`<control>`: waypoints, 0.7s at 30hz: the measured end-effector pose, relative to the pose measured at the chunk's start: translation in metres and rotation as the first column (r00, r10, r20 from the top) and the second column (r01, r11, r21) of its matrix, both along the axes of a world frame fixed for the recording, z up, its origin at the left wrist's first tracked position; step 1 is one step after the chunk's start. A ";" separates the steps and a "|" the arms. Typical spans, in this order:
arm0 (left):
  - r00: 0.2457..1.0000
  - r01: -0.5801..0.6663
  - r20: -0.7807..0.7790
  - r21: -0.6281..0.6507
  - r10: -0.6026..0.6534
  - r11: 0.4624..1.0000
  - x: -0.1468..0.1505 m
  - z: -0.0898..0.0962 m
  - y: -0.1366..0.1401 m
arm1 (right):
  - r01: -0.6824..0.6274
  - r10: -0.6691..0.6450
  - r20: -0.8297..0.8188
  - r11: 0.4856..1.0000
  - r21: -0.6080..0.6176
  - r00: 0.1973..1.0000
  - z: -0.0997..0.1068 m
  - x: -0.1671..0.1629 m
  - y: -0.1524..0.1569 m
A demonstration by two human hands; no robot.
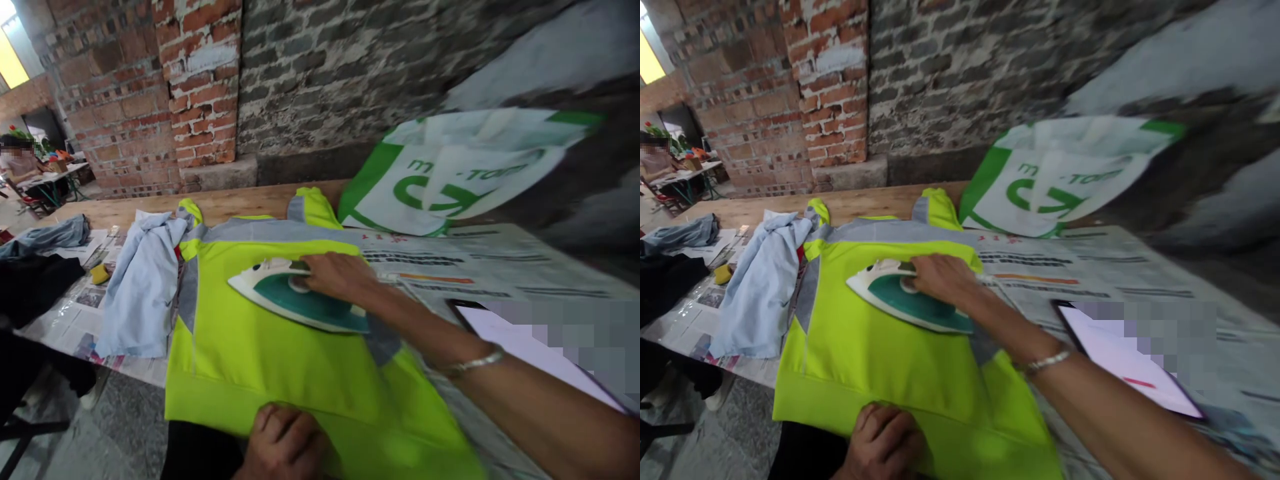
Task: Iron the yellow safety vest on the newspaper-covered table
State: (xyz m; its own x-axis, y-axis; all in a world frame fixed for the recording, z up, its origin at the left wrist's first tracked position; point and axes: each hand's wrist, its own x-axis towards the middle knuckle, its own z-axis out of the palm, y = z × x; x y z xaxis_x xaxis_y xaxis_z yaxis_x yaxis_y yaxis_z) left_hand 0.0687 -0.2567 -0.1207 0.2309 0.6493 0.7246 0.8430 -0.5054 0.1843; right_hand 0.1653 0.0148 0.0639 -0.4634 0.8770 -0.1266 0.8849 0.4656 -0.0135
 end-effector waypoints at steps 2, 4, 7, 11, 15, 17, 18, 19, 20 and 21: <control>1.000 0.012 -0.024 0.004 -0.012 1.000 -0.001 0.005 0.001 | -0.052 0.053 0.019 0.998 -0.022 0.998 0.000 0.010 -0.030; 0.999 0.017 -0.040 0.017 -0.017 1.000 -0.003 0.010 0.002 | -0.101 0.102 0.021 0.994 -0.043 0.995 0.000 0.019 -0.057; 0.999 -0.016 0.032 0.093 0.013 0.996 -0.004 0.015 0.005 | -0.142 0.144 0.024 0.988 -0.062 0.989 0.001 0.028 -0.083; 1.000 0.004 -0.013 0.076 -0.003 0.997 -0.008 0.014 0.006 | -0.166 0.167 0.001 0.985 -0.042 0.986 0.000 0.026 -0.083; 0.994 0.026 -0.105 0.037 -0.022 0.999 -0.015 0.013 0.005 | -0.157 0.158 -0.034 0.987 0.029 0.987 -0.005 0.011 -0.048; 0.994 0.032 -0.109 0.039 -0.027 0.999 -0.016 0.015 0.005 | -0.128 0.131 -0.044 0.989 0.073 0.990 -0.008 -0.001 -0.020; 0.994 0.032 -0.101 0.047 -0.027 0.998 -0.016 0.016 0.006 | -0.113 0.118 -0.052 0.989 0.093 0.992 -0.009 -0.006 -0.004; 0.995 0.033 -0.094 0.060 -0.027 0.998 -0.016 0.017 0.007 | -0.096 0.103 -0.059 0.989 0.111 0.993 -0.010 -0.012 0.012; 0.996 0.029 -0.087 0.073 -0.022 0.997 -0.014 0.017 0.007 | -0.079 0.088 -0.068 0.989 0.127 0.994 -0.010 -0.017 0.029; 0.997 0.018 -0.075 0.089 -0.012 0.996 -0.012 0.016 0.008 | -0.057 0.069 -0.079 0.989 0.139 0.994 -0.010 -0.021 0.047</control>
